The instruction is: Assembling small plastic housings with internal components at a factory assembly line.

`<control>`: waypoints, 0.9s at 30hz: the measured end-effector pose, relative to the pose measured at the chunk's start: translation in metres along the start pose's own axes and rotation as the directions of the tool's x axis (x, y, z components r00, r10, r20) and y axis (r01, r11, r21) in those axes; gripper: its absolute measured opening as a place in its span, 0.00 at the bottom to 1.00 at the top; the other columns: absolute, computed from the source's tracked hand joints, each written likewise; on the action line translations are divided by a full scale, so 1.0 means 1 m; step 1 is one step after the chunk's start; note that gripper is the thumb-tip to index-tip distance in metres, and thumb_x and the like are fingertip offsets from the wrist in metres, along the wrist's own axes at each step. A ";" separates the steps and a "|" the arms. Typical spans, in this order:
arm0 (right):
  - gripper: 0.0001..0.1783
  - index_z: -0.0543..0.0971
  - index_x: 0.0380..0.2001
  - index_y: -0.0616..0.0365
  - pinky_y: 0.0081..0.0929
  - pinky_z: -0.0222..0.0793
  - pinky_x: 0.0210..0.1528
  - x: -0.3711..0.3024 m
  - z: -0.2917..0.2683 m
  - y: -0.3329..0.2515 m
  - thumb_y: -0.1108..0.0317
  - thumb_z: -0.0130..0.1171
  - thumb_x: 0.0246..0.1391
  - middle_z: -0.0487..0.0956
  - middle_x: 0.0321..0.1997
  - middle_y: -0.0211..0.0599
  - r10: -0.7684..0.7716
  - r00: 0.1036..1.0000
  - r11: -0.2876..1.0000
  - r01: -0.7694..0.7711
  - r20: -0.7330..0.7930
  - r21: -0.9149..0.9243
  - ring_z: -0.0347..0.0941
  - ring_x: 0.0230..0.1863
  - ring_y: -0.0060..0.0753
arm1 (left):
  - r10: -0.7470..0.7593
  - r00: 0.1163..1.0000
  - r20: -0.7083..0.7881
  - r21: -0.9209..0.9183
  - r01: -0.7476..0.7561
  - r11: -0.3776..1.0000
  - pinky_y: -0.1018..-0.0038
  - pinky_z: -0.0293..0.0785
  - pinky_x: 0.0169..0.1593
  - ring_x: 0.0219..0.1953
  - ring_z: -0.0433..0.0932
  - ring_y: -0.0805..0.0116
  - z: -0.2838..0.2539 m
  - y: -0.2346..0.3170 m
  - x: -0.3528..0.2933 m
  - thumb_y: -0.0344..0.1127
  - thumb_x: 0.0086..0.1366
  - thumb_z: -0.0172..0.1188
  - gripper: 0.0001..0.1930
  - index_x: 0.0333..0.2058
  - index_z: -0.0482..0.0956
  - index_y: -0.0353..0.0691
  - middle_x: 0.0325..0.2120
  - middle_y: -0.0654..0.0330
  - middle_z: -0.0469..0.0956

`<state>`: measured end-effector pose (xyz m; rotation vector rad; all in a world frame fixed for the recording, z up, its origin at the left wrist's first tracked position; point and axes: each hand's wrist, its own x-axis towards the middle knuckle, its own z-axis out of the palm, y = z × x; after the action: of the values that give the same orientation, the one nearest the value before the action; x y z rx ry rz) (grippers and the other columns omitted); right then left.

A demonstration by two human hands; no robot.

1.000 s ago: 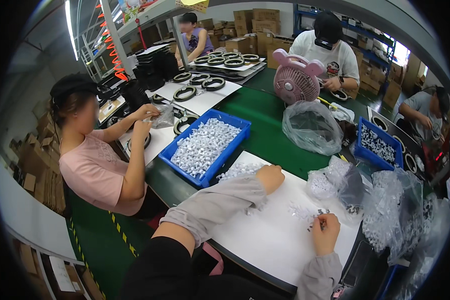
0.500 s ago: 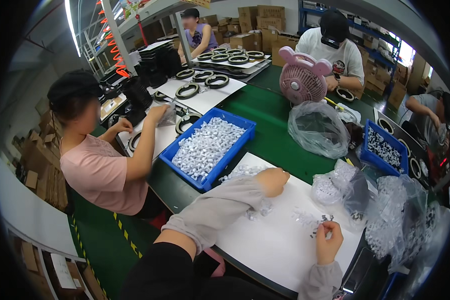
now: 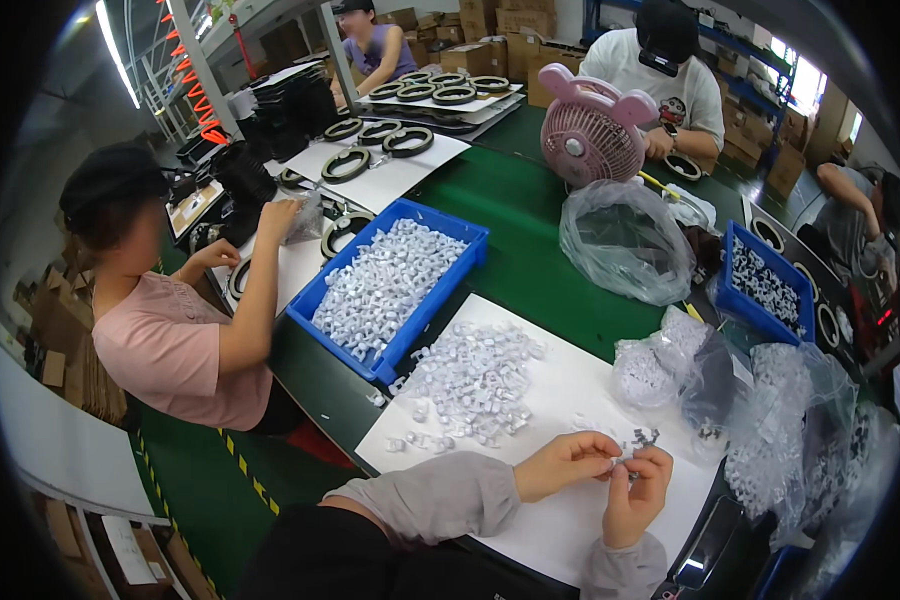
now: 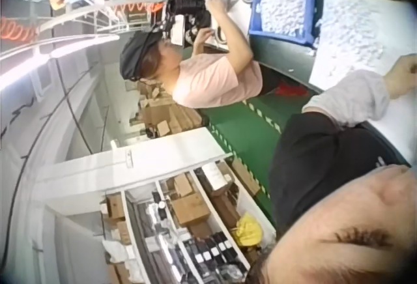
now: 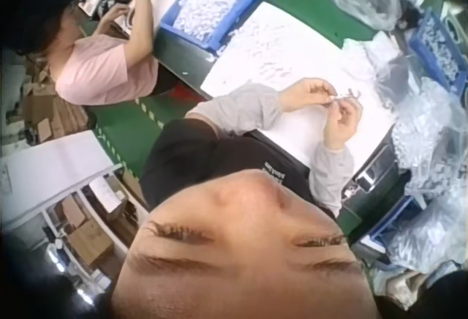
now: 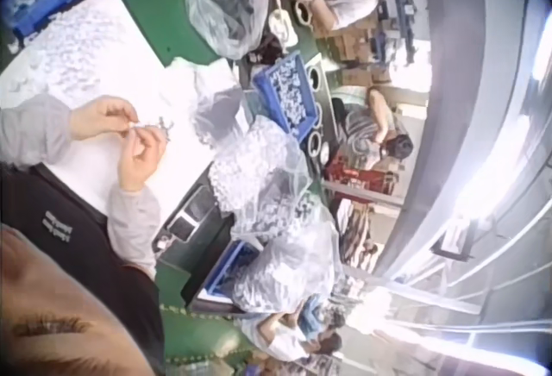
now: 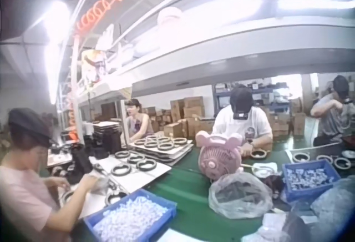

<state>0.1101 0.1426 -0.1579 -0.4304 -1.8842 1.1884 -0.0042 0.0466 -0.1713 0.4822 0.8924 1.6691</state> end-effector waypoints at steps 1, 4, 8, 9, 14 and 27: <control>0.08 0.73 0.30 0.64 0.26 0.64 0.47 0.000 0.002 -0.001 0.85 0.55 0.45 0.71 0.40 0.42 0.004 1.000 1.000 -0.004 -0.007 0.028 0.68 0.40 0.33 | -0.032 0.999 -0.001 -0.067 0.032 0.997 0.78 0.72 0.50 0.43 0.74 0.76 -0.001 -0.002 0.000 0.30 0.65 0.53 0.13 0.48 0.70 0.36 0.40 0.62 0.74; 0.09 0.73 0.30 0.65 0.27 0.65 0.47 -0.002 0.004 -0.001 0.86 0.56 0.44 0.71 0.40 0.43 0.024 1.000 0.997 -0.023 -0.005 0.068 0.69 0.40 0.34 | -0.079 0.997 0.007 -0.160 0.079 0.984 0.78 0.71 0.51 0.44 0.73 0.75 -0.004 -0.009 0.000 0.31 0.66 0.52 0.12 0.47 0.70 0.37 0.41 0.62 0.73; 0.10 0.74 0.31 0.65 0.27 0.67 0.45 -0.003 0.003 -0.001 0.87 0.57 0.43 0.71 0.41 0.43 0.010 1.000 0.998 -0.010 0.010 0.061 0.69 0.42 0.35 | -0.051 0.998 0.026 -0.187 0.055 0.981 0.78 0.71 0.49 0.42 0.73 0.76 -0.002 -0.012 0.001 0.35 0.68 0.52 0.10 0.44 0.71 0.38 0.39 0.64 0.73; 0.10 0.74 0.31 0.65 0.27 0.67 0.45 -0.003 0.003 -0.001 0.87 0.57 0.43 0.71 0.41 0.43 0.014 1.000 0.998 -0.015 0.007 0.059 0.69 0.42 0.35 | -0.076 0.997 -0.006 -0.208 0.073 0.975 0.79 0.72 0.46 0.40 0.73 0.77 -0.001 -0.011 0.002 0.37 0.68 0.52 0.10 0.43 0.71 0.39 0.36 0.65 0.73; 0.10 0.74 0.30 0.64 0.28 0.68 0.44 -0.001 0.004 -0.002 0.85 0.58 0.42 0.72 0.40 0.43 -0.044 0.999 0.997 0.043 0.018 0.070 0.70 0.41 0.36 | -0.111 0.993 0.049 -0.147 0.117 0.982 0.81 0.70 0.39 0.32 0.69 0.78 -0.005 0.000 0.000 0.38 0.69 0.51 0.10 0.42 0.70 0.39 0.29 0.67 0.70; 0.11 0.75 0.29 0.61 0.26 0.67 0.40 0.000 0.001 -0.006 0.84 0.61 0.39 0.72 0.39 0.41 -0.083 0.996 0.995 0.085 0.038 -0.051 0.69 0.37 0.35 | -0.048 0.992 0.118 -0.096 0.060 0.994 0.78 0.70 0.41 0.34 0.70 0.75 -0.013 -0.003 -0.003 0.34 0.68 0.51 0.09 0.44 0.70 0.37 0.33 0.64 0.71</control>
<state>0.1096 0.1393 -0.1533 -0.3567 -1.9487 1.0991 -0.0106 0.0402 -0.1813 0.4778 0.7283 1.6106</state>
